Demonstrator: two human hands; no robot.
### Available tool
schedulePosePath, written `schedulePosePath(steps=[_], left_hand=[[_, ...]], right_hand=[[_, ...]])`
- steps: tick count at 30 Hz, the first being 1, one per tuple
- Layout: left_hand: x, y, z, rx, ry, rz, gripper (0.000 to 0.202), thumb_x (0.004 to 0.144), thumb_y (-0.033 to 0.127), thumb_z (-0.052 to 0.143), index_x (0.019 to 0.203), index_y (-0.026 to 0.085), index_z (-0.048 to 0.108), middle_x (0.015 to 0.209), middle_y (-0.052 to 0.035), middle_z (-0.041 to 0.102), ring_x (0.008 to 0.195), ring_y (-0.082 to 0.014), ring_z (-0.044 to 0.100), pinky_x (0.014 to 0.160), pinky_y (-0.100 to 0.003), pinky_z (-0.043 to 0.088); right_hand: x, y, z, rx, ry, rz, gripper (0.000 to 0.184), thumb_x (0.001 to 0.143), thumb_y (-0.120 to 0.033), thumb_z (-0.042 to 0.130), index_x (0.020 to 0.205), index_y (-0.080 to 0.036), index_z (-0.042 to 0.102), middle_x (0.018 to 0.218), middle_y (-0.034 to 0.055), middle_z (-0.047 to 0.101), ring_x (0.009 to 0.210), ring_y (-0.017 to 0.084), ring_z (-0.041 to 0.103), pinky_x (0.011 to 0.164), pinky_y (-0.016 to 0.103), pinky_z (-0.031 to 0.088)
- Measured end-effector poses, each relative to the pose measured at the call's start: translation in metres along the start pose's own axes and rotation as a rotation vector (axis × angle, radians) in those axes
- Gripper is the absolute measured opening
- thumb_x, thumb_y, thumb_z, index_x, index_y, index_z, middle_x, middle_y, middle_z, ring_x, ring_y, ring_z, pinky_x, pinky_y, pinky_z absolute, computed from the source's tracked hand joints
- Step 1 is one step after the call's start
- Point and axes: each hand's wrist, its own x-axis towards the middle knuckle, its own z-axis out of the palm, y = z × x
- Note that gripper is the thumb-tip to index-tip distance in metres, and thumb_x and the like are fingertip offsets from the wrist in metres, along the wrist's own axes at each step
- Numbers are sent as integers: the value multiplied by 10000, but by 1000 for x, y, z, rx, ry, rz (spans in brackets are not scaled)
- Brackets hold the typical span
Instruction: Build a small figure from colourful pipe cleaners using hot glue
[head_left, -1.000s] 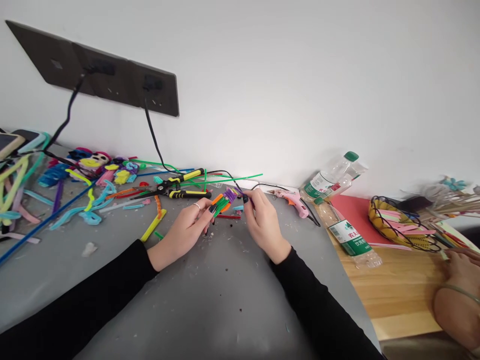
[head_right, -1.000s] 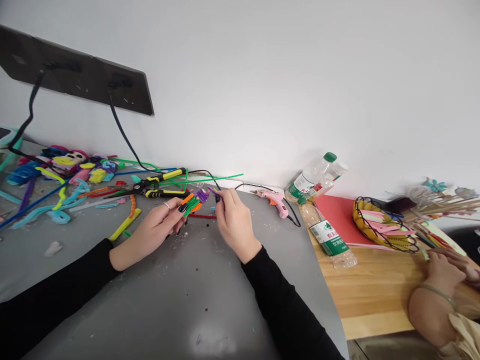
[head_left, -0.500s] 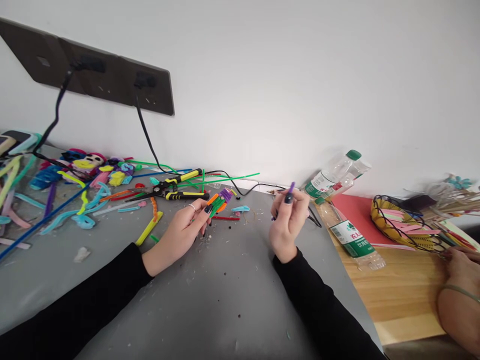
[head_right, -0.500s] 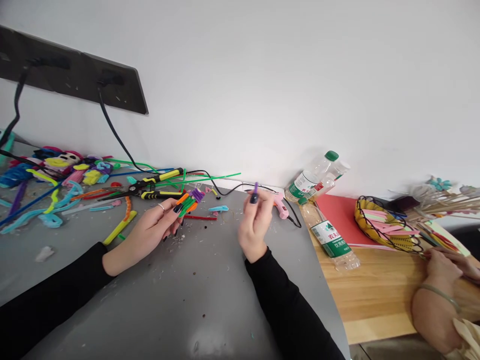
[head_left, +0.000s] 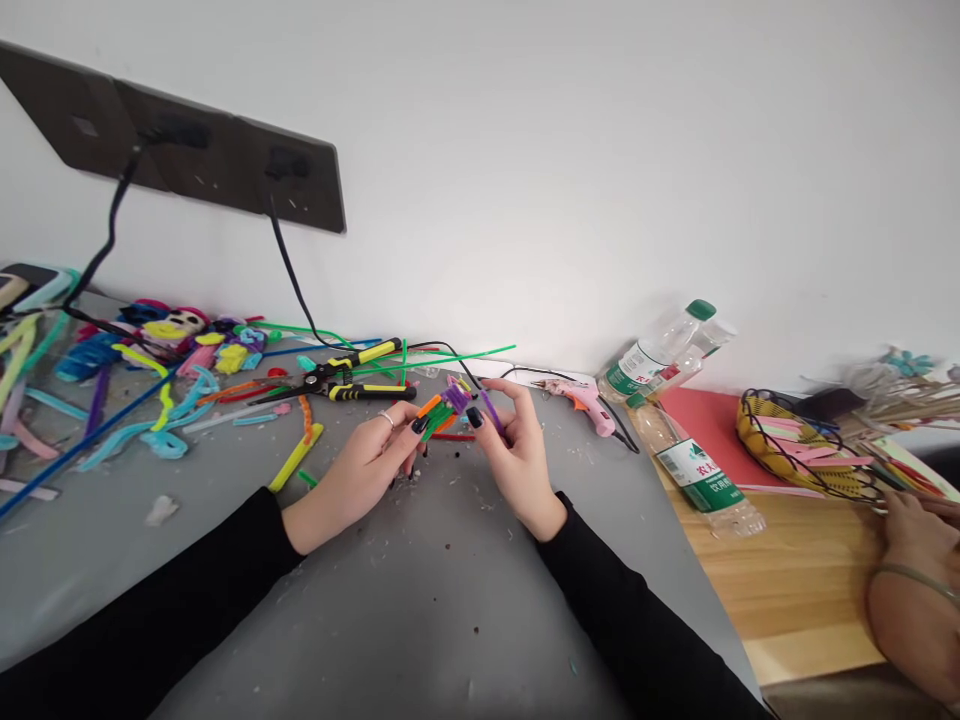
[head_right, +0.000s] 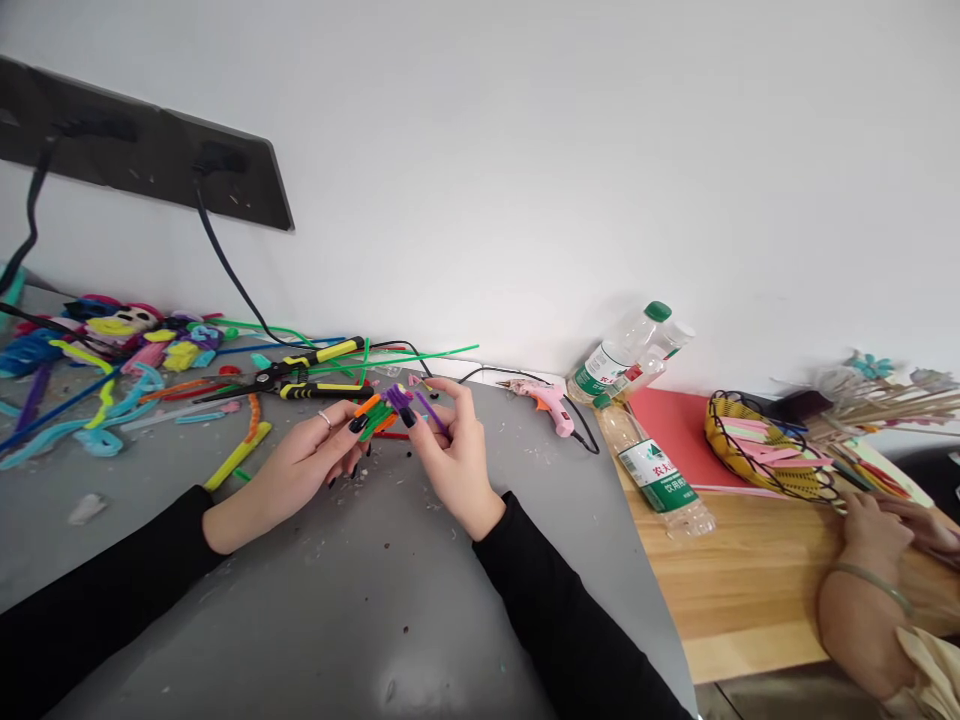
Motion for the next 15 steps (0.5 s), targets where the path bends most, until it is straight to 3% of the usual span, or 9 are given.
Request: schedulePosePath(steps=[3,7,11,15], left_hand=[[0,-1,0,-41,3,-35,387,962,580,492,984,201,570,677,30,549,543,-130,501,482,-240,406],[1,0,-2,-131,-17,-84,415,928,609,548,985,199,575,699,24,559,551,-125,507,491,-242,415],[1,2,-6,-288,-121,-145,419,859,595,634,975,194,593,745,-2,575,572,-130,528,487,-255,404],[0,0,-8,-390,-193,-197,394,831,566,666,969,201,614,790,-25,590,579,-135,545,489,-267,388]], right_hand=[[2,-1,0,117,27,62,400,948,-539,623,1189,-243,505,608,-94,426,515,87,247,500,237,203],[5,1,-4,266,14,125,469,896,-587,686,1162,-230,538,565,-125,333,496,71,179,477,231,149],[9,4,-10,449,-153,229,550,858,-584,743,1232,-223,566,538,-146,245,470,63,140,456,229,126],[9,4,-13,468,-288,274,623,809,-512,822,1313,-236,581,566,-138,310,467,53,190,445,216,172]])
